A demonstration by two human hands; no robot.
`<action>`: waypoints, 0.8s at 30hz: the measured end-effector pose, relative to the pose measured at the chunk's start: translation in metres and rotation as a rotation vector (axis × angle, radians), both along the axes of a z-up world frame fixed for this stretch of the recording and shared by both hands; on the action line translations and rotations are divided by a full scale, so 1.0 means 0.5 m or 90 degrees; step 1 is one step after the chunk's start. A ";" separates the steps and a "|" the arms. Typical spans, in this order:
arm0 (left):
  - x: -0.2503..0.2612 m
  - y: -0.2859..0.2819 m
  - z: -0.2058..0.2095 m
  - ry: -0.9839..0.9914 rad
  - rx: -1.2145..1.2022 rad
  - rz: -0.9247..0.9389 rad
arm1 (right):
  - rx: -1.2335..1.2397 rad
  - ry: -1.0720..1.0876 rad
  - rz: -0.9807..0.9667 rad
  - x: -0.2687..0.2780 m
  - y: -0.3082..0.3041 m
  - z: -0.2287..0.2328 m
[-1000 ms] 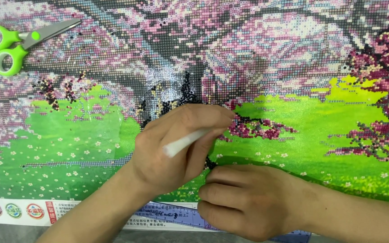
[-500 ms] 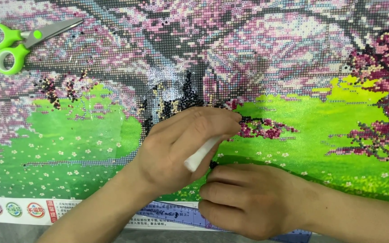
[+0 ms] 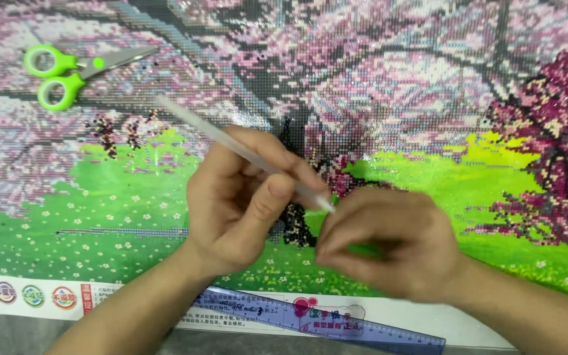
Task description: A person is performing diamond painting by placing small resin beads onto a coded adhesive canvas to create a picture of a tree.
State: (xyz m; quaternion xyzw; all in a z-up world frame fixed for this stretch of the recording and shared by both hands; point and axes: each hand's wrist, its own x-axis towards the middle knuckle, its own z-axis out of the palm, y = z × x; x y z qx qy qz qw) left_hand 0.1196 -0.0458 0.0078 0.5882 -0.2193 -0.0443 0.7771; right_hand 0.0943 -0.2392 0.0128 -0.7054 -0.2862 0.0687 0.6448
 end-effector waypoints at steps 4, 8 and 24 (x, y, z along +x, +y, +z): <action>-0.009 0.007 0.000 0.078 -0.063 -0.102 | 0.114 0.204 -0.078 -0.010 -0.010 -0.017; -0.014 0.009 0.001 0.091 -0.058 -0.107 | 0.177 0.242 -0.052 -0.021 -0.012 -0.025; -0.003 0.012 0.010 0.112 -0.042 -0.174 | 0.195 0.228 -0.094 -0.009 -0.021 -0.031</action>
